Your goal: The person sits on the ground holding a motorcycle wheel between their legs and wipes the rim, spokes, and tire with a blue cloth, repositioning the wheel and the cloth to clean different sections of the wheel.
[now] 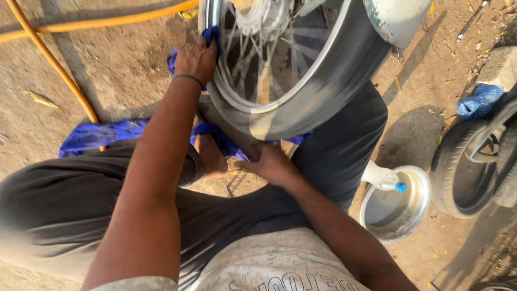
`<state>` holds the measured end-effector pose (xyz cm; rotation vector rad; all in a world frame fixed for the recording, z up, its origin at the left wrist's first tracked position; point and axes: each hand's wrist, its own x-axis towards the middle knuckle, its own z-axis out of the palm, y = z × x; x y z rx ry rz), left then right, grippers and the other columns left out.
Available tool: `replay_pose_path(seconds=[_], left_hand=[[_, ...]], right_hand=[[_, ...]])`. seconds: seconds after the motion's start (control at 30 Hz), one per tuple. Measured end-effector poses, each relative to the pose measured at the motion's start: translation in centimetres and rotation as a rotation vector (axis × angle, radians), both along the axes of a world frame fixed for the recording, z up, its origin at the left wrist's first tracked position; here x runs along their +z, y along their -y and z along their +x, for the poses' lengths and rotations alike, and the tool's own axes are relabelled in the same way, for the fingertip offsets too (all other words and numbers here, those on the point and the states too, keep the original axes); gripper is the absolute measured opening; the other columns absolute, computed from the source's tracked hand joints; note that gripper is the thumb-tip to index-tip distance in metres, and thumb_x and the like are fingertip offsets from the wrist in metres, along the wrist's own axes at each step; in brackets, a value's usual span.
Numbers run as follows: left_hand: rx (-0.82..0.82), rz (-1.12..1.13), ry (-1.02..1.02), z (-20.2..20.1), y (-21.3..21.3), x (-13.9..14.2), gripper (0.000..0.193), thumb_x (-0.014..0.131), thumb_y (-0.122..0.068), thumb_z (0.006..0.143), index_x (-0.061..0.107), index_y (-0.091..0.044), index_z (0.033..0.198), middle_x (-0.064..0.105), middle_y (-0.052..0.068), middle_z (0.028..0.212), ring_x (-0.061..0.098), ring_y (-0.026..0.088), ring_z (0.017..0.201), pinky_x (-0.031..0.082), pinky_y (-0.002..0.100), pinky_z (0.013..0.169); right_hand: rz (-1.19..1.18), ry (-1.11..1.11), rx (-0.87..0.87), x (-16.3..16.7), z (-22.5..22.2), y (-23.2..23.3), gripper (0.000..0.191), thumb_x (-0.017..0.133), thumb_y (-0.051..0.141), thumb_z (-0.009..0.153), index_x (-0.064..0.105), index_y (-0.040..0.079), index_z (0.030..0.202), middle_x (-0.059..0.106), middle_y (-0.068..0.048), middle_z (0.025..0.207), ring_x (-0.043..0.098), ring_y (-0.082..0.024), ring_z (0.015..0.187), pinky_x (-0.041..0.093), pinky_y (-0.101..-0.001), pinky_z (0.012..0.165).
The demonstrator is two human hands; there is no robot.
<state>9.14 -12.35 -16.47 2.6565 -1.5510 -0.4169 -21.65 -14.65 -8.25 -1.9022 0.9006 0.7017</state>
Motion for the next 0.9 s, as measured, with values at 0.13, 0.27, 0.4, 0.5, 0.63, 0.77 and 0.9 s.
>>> replay_pose_path(seconds=[0.13,0.27,0.4,0.5,0.63,0.77,0.9], left_hand=[[0.023,-0.053,-0.083,-0.5,-0.6,0.4,0.043,0.046,-0.008,0.099,0.061,-0.011,0.139,0.066,0.023,0.116,0.071,0.037,0.093,0.059,0.048,0.078],[-0.011,-0.090,-0.096,-0.5,-0.9,0.9,0.045,0.051,-0.003,0.093,0.063,-0.008,0.136,0.067,0.024,0.114,0.071,0.039,0.095,0.058,0.049,0.082],[0.026,-0.088,-0.079,-0.7,-0.9,1.9,0.038,0.050,-0.005,0.101,0.063,-0.009,0.137,0.066,0.027,0.118,0.071,0.039,0.094,0.058,0.049,0.081],[0.015,0.003,-0.079,-1.0,-0.9,3.0,0.038,0.049,-0.005,0.101,0.063,-0.011,0.136,0.065,0.028,0.120,0.071,0.038,0.093,0.058,0.048,0.080],[0.001,-0.098,-0.093,-1.0,-0.8,3.6,0.045,0.054,-0.004,0.094,0.062,-0.009,0.139,0.067,0.025,0.119,0.070,0.038,0.096,0.058,0.048,0.080],[0.005,-0.070,-0.087,-0.8,-0.8,3.6,0.049,0.055,-0.003,0.093,0.060,-0.012,0.141,0.067,0.023,0.115,0.069,0.036,0.096,0.057,0.048,0.081],[-0.023,-0.198,-0.031,-1.0,-1.1,2.8,0.039,0.055,-0.006,0.097,0.065,-0.010,0.135,0.069,0.021,0.115,0.068,0.036,0.099,0.057,0.049,0.080]], right_hand=[[0.254,0.731,-0.374,11.1,0.0,6.5,0.066,0.084,0.030,0.087,0.056,-0.004,0.137,0.066,-0.013,0.129,0.064,-0.026,0.121,0.053,-0.0401,0.106],[-0.011,1.011,-0.717,14.1,4.5,7.4,0.056,0.076,0.031,0.097,0.056,-0.006,0.134,0.066,-0.014,0.119,0.064,-0.025,0.106,0.055,-0.0410,0.095],[-0.839,0.991,-0.523,2.8,6.1,-0.3,0.065,0.062,0.040,0.108,0.046,-0.011,0.144,0.059,-0.027,0.141,0.060,-0.038,0.129,0.044,-0.0499,0.115],[-0.204,0.232,0.084,-2.6,2.9,-2.7,0.068,0.068,0.057,0.098,0.070,-0.006,0.123,0.071,-0.024,0.113,0.067,-0.034,0.102,0.053,-0.0392,0.093],[0.097,0.333,-0.120,0.7,0.2,1.3,0.067,0.080,0.041,0.088,0.062,-0.005,0.134,0.068,-0.021,0.125,0.066,-0.029,0.114,0.055,-0.0386,0.098],[0.189,0.762,-0.649,13.1,1.9,7.1,0.057,0.084,0.023,0.089,0.061,-0.006,0.131,0.071,-0.015,0.123,0.070,-0.022,0.115,0.059,-0.0326,0.103],[-0.128,1.130,-0.793,14.1,5.4,6.4,0.066,0.077,0.032,0.098,0.048,-0.009,0.141,0.067,-0.021,0.125,0.073,-0.029,0.109,0.064,-0.0409,0.093]])
